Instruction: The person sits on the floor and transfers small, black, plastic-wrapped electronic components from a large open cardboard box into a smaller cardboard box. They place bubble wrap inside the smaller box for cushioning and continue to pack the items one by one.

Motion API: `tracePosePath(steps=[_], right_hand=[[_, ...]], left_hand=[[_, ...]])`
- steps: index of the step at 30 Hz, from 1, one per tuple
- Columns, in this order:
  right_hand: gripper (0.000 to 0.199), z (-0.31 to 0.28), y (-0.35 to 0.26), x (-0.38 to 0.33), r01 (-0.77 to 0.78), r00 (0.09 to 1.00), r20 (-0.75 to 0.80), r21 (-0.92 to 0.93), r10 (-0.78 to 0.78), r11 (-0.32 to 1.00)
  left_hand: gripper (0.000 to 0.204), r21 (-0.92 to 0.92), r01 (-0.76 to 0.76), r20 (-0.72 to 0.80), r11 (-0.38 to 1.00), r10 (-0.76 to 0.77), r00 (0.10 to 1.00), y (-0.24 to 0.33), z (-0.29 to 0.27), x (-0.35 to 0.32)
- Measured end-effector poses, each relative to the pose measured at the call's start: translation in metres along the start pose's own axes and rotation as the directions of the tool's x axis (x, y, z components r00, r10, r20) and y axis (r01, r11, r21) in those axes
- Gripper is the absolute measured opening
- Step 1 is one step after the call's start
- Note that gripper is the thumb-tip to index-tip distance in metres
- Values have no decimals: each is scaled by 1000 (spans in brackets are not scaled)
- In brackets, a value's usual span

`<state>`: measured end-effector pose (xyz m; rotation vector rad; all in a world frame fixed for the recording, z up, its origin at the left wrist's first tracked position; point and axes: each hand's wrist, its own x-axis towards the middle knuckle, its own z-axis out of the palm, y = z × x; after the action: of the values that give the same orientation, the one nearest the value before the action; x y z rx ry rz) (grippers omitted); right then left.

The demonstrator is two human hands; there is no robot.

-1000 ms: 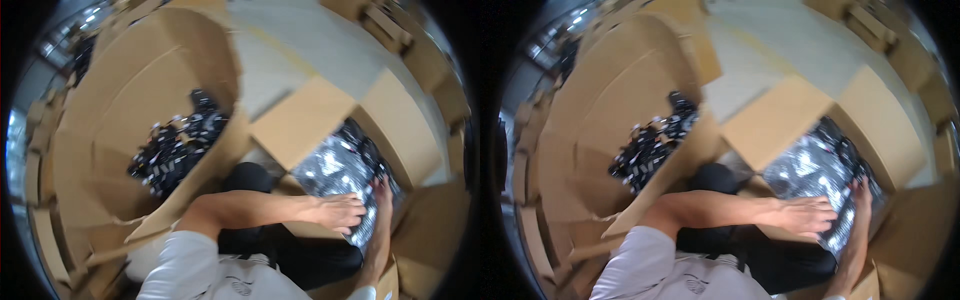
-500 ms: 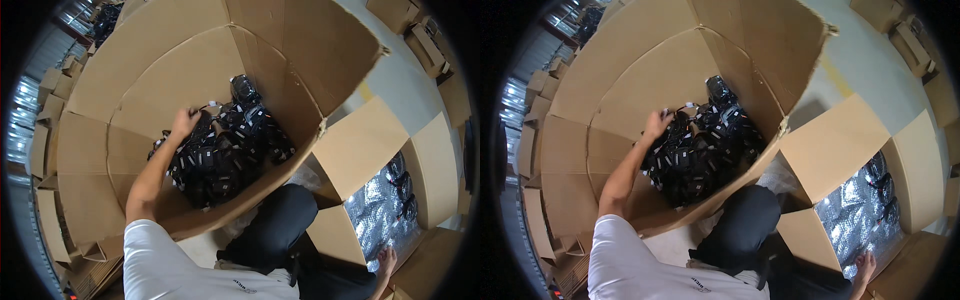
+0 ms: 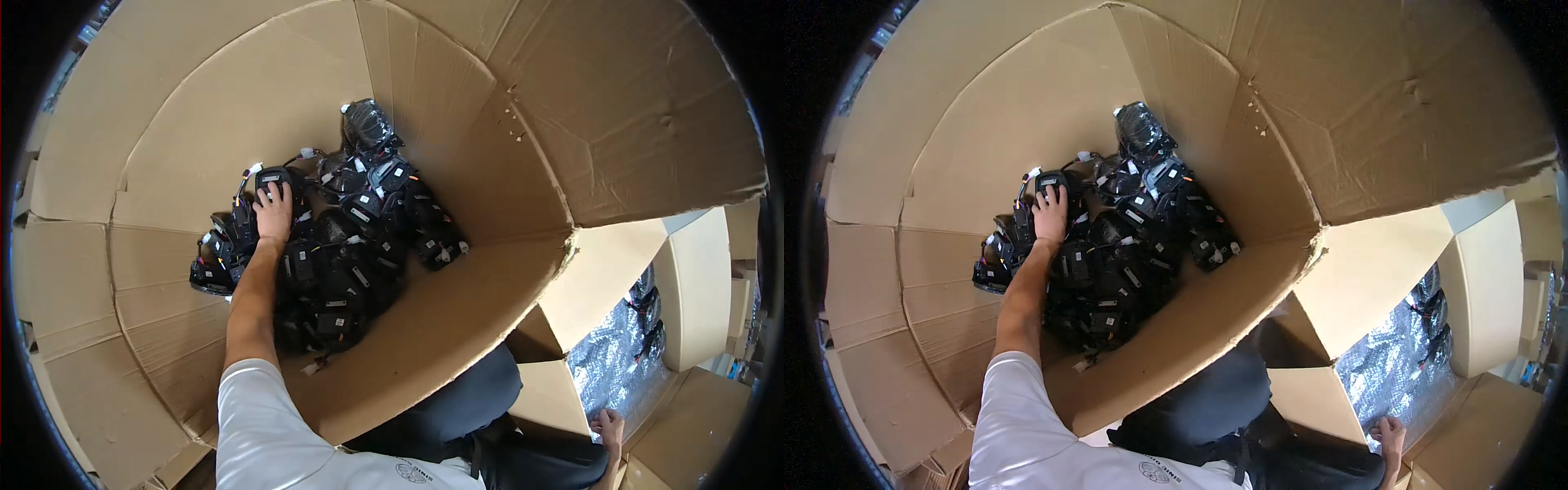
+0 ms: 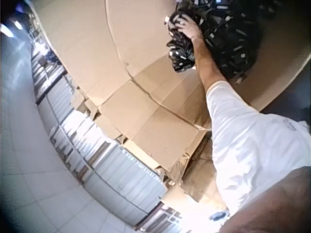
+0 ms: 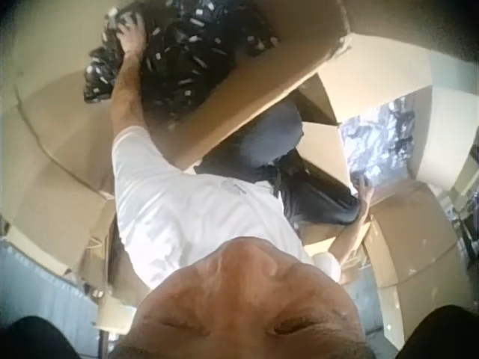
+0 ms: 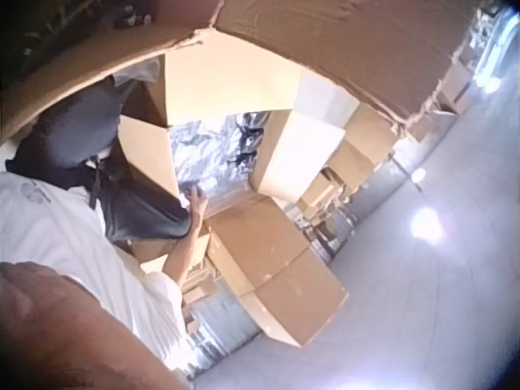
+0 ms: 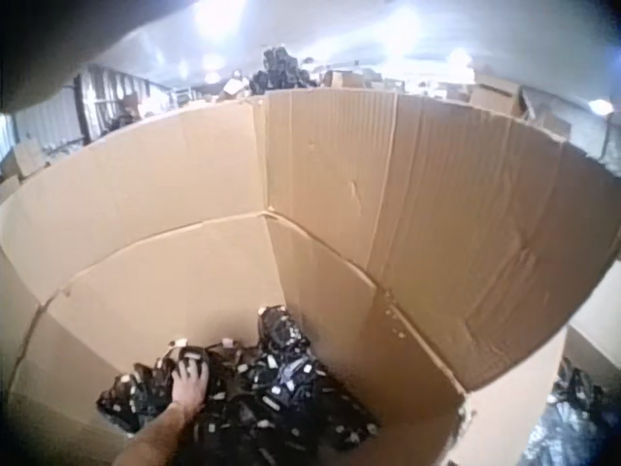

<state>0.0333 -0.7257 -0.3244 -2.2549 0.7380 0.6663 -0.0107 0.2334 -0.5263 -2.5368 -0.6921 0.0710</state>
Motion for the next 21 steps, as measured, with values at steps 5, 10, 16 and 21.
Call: tracePosePath(steps=[5,10,16,21], right_hand=[[28,-22,23,-15,41,999,25,3,-41,999],[28,-5,15,8,113,993,18,176,-118,978],[40,-13,23,15,301,952,97,-150,-289,942],[44,-24,51,48,467,883,73,-242,-464,850]], left_hand=[[67,-593,-20,45,805,59,997,-3,-51,-4],[42,-880,166,149,446,-73,986,-50,-77,-8],[37,-934,254,272,-250,-40,961,-62,-212,5],[34,-873,116,154,-474,-42,987,-62,-323,2]])
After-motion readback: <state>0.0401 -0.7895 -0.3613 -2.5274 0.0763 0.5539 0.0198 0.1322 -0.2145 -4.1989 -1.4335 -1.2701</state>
